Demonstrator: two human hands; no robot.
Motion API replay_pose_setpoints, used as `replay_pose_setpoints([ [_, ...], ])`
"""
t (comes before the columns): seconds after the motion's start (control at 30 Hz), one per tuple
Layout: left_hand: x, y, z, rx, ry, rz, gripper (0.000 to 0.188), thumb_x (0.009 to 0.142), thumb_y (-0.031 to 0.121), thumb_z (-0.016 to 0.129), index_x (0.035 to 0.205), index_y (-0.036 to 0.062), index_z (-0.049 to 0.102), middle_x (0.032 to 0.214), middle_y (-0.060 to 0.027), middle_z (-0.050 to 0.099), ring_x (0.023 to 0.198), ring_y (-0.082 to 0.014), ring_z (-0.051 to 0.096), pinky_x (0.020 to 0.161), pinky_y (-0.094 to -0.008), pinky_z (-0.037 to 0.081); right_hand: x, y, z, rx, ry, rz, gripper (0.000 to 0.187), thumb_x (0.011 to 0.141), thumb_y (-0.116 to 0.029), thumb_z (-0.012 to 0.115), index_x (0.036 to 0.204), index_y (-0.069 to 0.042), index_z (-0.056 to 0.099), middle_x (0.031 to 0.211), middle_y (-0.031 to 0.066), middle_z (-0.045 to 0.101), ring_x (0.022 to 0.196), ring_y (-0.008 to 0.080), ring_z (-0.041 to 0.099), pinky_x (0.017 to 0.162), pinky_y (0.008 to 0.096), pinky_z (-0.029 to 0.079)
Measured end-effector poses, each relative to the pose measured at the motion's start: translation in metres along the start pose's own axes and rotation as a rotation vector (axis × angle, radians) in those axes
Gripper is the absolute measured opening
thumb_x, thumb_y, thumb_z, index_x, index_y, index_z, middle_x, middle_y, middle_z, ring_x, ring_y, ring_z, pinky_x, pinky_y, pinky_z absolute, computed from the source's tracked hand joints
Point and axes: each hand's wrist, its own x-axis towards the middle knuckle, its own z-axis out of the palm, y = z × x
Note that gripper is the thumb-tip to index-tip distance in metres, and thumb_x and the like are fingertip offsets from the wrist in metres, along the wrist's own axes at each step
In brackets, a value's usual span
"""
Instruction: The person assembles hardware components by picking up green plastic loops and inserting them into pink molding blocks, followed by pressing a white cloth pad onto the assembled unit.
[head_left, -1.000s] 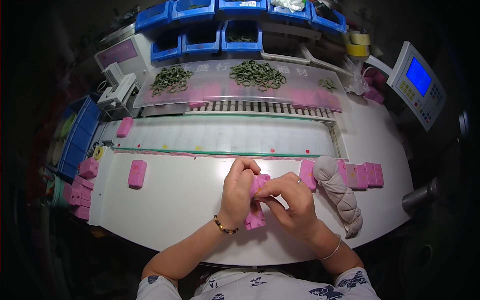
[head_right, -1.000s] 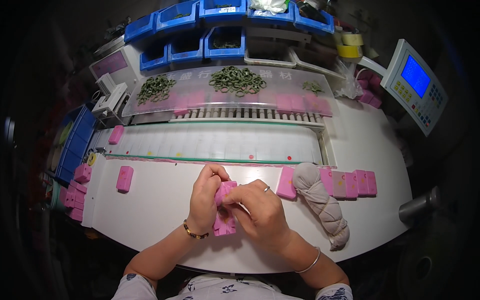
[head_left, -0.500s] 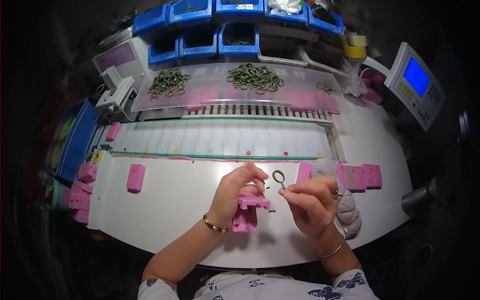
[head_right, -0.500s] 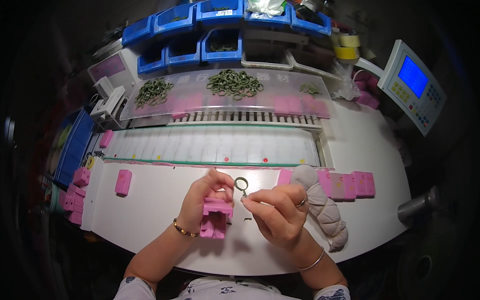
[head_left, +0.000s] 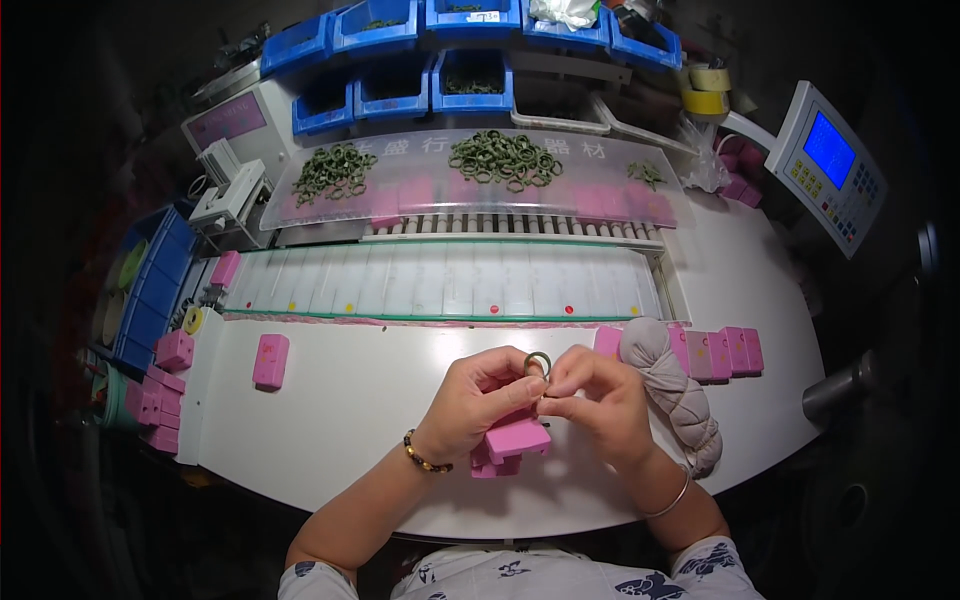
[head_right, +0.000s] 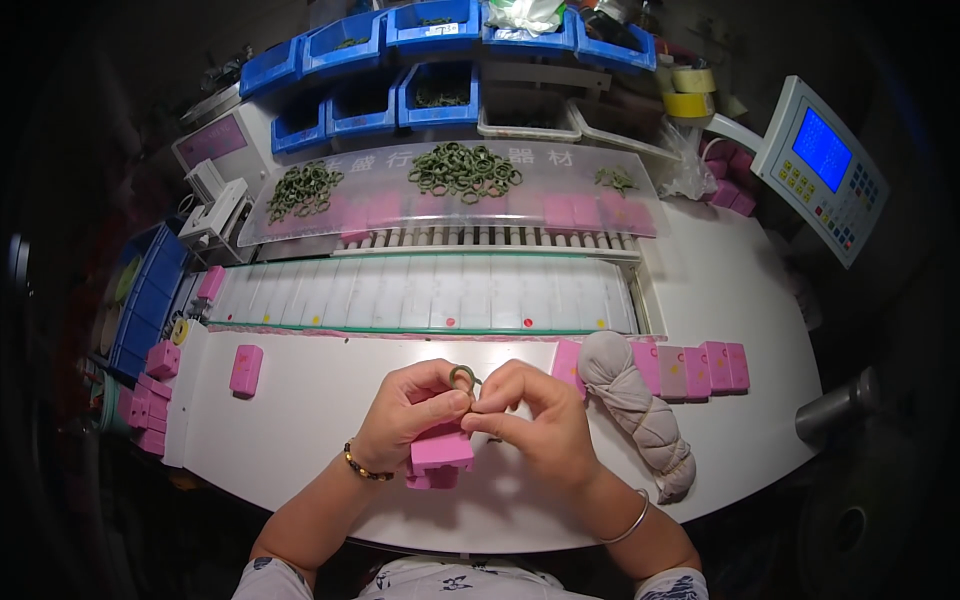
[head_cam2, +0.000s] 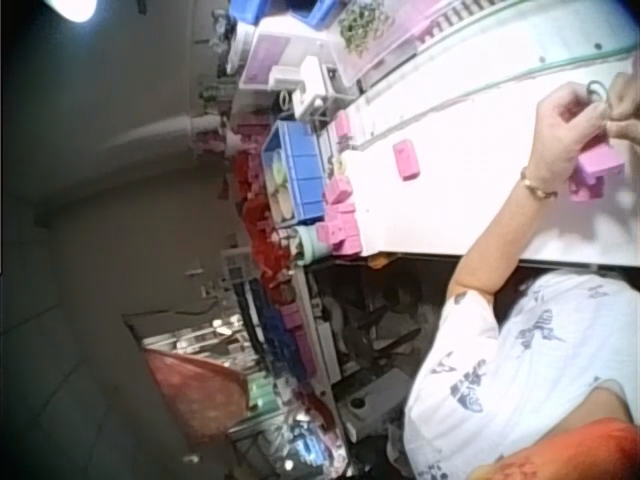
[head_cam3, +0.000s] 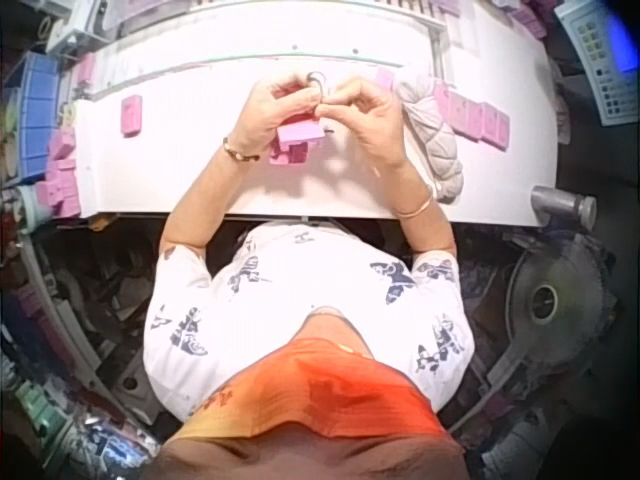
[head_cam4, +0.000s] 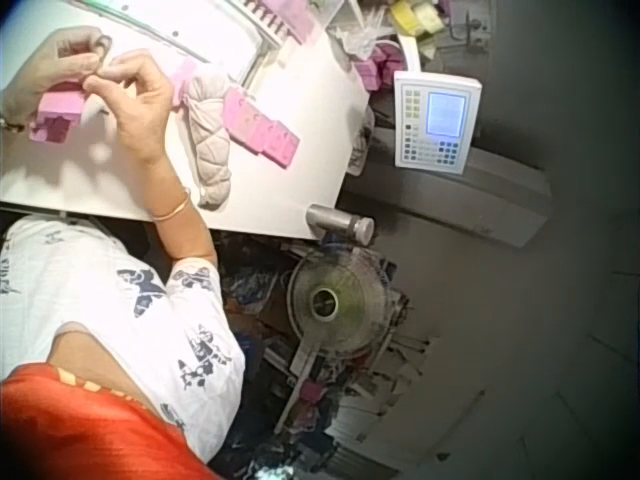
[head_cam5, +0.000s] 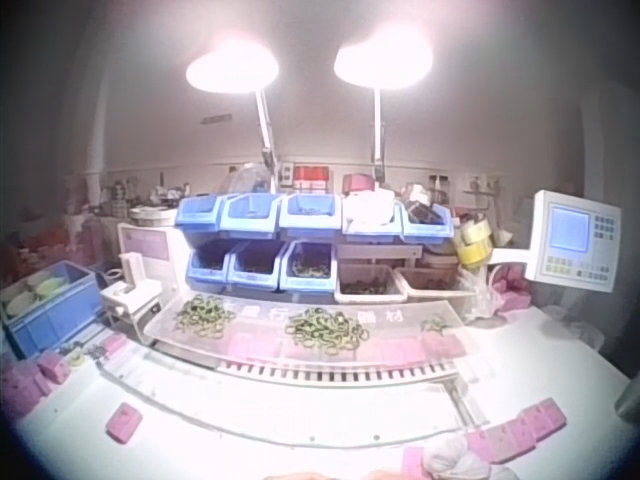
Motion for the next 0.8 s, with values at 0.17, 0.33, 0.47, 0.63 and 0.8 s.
replay_pose_setpoints([
  [0.17, 0.004, -0.003, -0.007, -0.025, 0.03, 0.158, 0.008, 0.091, 0.006, 0.061, 0.097, 0.0008, 0.059, 0.09, -0.0053, 0.062, 0.073, -0.0116, 0.061, 0.067, -0.0259, 0.052, -0.002, 0.014, -0.013, 0.755, -0.042, 0.613, 0.018, 0.084, -0.003, 0.069, 0.101, -0.002, 0.062, 0.09, 0.0021, 0.061, 0.081, 0.0109, 0.055, 0.077, 0.0256, 0.046],
  [0.33, 0.004, -0.003, -0.009, 0.098, 0.151, 0.15, 0.008, 0.09, 0.003, 0.062, 0.097, -0.0001, 0.061, 0.089, -0.0053, 0.064, 0.073, -0.0115, 0.062, 0.065, -0.0253, 0.051, 0.001, 0.003, -0.006, 0.046, 0.129, 0.277, 0.029, 0.081, -0.004, 0.07, 0.108, -0.006, 0.062, 0.108, 0.0011, 0.059, 0.097, 0.009, 0.052, 0.077, 0.0238, 0.044],
  [0.47, 0.004, -0.005, 0.006, 0.39, 0.247, 0.204, 0.008, 0.087, 0.002, 0.065, 0.095, 0.0003, 0.065, 0.083, -0.0025, 0.064, 0.071, -0.0083, 0.06, 0.063, -0.0219, 0.049, 0.002, 0.005, -0.01, -0.181, 0.122, 0.079, 0.024, 0.082, -0.008, 0.071, 0.105, -0.01, 0.065, 0.106, 0.0005, 0.061, 0.096, 0.0102, 0.053, 0.073, 0.0242, 0.04],
  [0.63, 0.006, -0.006, 0.004, 0.907, 0.221, 0.544, 0.012, 0.08, -0.001, 0.069, 0.091, 0.0031, 0.069, 0.073, -0.0024, 0.061, 0.062, -0.0073, 0.057, 0.055, -0.0214, 0.044, 0.002, -0.003, -0.007, -0.357, 0.135, -0.021, 0.018, 0.08, -0.009, 0.072, 0.098, -0.01, 0.069, 0.1, 0.0024, 0.064, 0.095, 0.0132, 0.057, 0.072, 0.0254, 0.04],
  [0.8, 0.008, -0.01, 0.001, 1.093, 0.213, 0.743, 0.02, 0.074, -0.004, 0.07, 0.092, 0.0042, 0.071, 0.072, -0.0032, 0.06, 0.055, -0.009, 0.055, 0.049, -0.0218, 0.042, 0.002, -0.012, -0.003, -0.554, 0.126, -0.131, 0.018, 0.078, -0.006, 0.072, 0.095, -0.007, 0.068, 0.099, 0.0057, 0.063, 0.092, 0.0179, 0.058, 0.072, 0.0286, 0.044],
])
